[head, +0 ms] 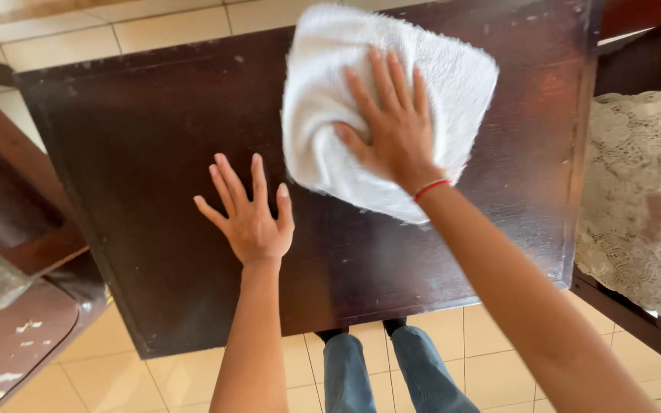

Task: Wiping and cleaning a wooden coffee table after removing a lace tablecloth.

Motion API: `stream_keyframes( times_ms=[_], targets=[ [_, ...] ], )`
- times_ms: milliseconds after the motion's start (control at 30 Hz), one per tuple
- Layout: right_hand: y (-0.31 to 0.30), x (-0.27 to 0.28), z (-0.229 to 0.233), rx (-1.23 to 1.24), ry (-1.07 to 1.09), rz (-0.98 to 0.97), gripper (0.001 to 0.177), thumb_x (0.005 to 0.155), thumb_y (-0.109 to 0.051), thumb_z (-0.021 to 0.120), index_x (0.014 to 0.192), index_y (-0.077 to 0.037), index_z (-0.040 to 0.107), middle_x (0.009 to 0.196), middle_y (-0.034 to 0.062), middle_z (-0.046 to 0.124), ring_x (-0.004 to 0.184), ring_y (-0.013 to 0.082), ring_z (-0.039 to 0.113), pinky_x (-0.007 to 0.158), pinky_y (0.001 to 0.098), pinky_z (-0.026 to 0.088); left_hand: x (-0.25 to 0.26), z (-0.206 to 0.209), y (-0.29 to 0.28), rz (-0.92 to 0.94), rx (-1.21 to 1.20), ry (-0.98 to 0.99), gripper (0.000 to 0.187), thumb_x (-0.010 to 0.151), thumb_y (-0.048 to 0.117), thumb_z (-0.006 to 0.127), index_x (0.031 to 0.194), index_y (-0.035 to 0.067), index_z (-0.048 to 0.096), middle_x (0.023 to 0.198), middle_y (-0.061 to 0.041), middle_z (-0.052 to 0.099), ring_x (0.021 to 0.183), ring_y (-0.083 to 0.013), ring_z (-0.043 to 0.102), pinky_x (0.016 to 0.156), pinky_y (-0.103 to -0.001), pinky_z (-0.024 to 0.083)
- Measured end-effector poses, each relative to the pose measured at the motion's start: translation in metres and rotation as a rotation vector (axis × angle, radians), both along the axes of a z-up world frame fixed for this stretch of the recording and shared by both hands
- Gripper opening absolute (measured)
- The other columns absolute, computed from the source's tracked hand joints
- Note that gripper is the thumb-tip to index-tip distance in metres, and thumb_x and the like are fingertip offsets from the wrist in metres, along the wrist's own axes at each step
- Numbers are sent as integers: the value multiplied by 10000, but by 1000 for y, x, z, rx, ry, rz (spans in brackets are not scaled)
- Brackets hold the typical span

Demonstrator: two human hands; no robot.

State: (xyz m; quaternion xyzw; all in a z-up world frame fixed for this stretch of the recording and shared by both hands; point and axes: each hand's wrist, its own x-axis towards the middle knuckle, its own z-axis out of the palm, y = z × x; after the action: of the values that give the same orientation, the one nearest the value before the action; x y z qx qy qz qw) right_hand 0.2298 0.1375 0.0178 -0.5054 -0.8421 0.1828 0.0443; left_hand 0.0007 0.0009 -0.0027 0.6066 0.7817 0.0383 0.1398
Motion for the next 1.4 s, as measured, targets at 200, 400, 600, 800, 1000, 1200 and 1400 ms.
stream_keyframes(
  times_ms=[200, 400, 600, 800, 1000, 1200, 1400],
  targets=[
    [-38, 7, -3, 76, -51, 334, 709, 1019, -613, 481, 1610, -238, 366, 1705, 107, 221, 1574, 335, 155, 1258, 569, 72, 1, 6, 1, -8, -3, -42, 648, 1058, 508, 428, 1629, 215, 330, 1692, -237, 62, 1575, -408, 74, 1166, -746, 2],
    [-40, -4, 1, 8, 55, -96, 743, 1012, -610, 470, 1632, -228, 318, 1719, 108, 204, 1598, 310, 154, 1296, 555, 80, -2, -8, -6, -183, 12, 198, 676, 1090, 451, 444, 1659, 109, 317, 1686, -302, 40, 1553, -513, 61, 1138, -757, 3],
    [-5, 14, 15, -15, -65, 533, 790, 947, -685, 498, 1619, -335, 275, 1712, 28, 156, 1574, 273, 109, 1265, 561, 20, -9, 7, 13, -333, 160, 34, 807, 965, 450, 589, 1477, -148, 408, 1534, -460, 217, 1437, -658, 213, 1193, -694, 80],
    [-6, 9, -20, 95, -89, -191, 797, 1117, -681, 389, 1709, -201, 157, 1767, 120, 105, 1631, 332, 84, 1312, 575, 14, -11, -12, 55, -176, 123, -75, 511, 1079, 369, 596, 1441, 17, 521, 1438, -230, 454, 1371, -420, 443, 1191, -620, 253],
    [20, 18, 11, -101, -101, 443, 824, 899, -776, 426, 1599, -374, 260, 1709, 6, 165, 1577, 256, 119, 1290, 520, 26, 7, -2, 106, -281, 299, -126, 638, 820, 298, 642, 1438, 157, 574, 1549, -127, 450, 1467, -313, 365, 1222, -623, 138],
    [21, 19, -13, 133, -45, -208, 769, 1125, -652, 389, 1709, -188, 200, 1763, 130, 114, 1631, 344, 76, 1320, 558, 38, 4, -1, 109, -256, 250, -190, 501, 1028, 324, 555, 1492, 137, 533, 1620, -100, 390, 1509, -296, 347, 1258, -590, 125],
    [45, 21, 13, -125, -107, 495, 802, 885, -782, 385, 1582, -394, 299, 1705, -20, 169, 1578, 227, 81, 1296, 524, 2, 5, -2, 111, -241, 186, -161, 438, 1023, 359, 506, 1411, 158, 531, 1636, -87, 381, 1530, -292, 348, 1275, -581, 127]
  ],
)
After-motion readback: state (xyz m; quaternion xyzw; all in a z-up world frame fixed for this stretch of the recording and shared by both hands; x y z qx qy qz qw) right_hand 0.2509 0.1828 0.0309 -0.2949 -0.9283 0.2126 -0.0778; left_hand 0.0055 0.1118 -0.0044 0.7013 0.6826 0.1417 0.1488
